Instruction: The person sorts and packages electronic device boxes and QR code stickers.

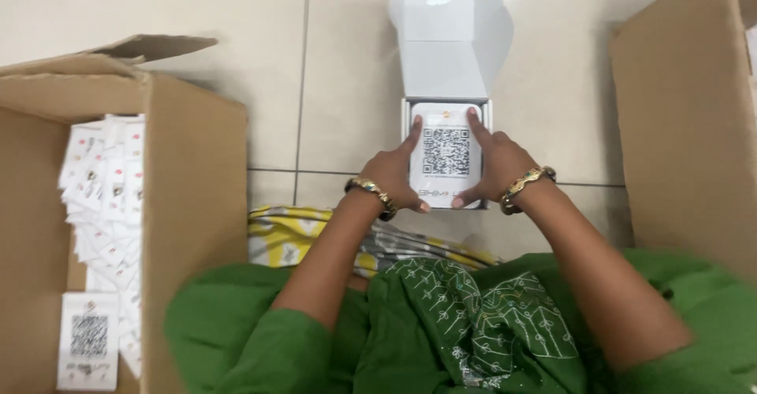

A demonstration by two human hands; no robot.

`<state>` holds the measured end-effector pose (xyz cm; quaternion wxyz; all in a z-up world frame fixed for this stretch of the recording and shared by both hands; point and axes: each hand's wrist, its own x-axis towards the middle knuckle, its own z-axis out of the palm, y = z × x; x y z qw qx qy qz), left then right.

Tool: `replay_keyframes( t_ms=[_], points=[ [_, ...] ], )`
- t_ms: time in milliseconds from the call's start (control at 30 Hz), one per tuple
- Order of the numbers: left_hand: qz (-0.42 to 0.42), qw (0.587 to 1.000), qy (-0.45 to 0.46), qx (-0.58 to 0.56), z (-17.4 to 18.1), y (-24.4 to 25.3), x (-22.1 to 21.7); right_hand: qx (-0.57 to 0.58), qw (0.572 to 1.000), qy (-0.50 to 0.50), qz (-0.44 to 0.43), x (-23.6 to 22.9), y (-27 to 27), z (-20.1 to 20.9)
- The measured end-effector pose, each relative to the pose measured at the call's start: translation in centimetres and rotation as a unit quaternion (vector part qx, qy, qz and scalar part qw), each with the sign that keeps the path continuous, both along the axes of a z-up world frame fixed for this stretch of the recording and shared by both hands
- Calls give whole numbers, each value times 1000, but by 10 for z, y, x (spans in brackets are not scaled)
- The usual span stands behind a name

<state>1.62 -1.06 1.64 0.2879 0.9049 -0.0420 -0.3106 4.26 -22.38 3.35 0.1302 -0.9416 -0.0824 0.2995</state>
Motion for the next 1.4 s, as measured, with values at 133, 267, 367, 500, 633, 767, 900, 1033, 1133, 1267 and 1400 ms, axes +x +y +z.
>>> replay_keyframes(
  t_ms=[133, 267, 367, 500, 633, 767, 900, 1033, 1133, 1267, 1400],
  points=[
    [67, 998, -15, -4, -8, 2, -12, -88, 992, 13, 87, 13, 20, 2],
    [70, 992, -109, 10, 34, 63, -59, -334, 930, -91, 125, -23, 104, 68],
    [208, 951, -227, -5, 94, 156, -125, -134, 942, -238, 195, -48, 173, 83],
    [528, 802, -267, 83, 64, 298, -215, 344, 830, -238, 369, -99, 295, 93],
    [600, 747, -192, 212, -36, 408, -306, 462, 784, -72, 409, -135, 403, 70],
    [650, 711, 26, 268, -79, 450, -344, 279, 842, 0, 461, -147, 458, 37],
    [675, 665, 150, 281, -102, 457, -355, 63, 881, 20, 469, -152, 473, 26],
    [688, 640, 232, 250, -34, 430, -338, 8, 894, 21, 447, -162, 470, 44],
    [630, 682, 234, 289, -35, 422, -336, -39, 887, 10, 460, -165, 464, 50],
    [595, 736, 231, 226, -64, 434, -343, 26, 892, -8, 452, -166, 453, 59],
    [579, 800, -87, 130, -53, 457, -326, 507, 828, 84, 225, -150, 410, 67]
  ],
)
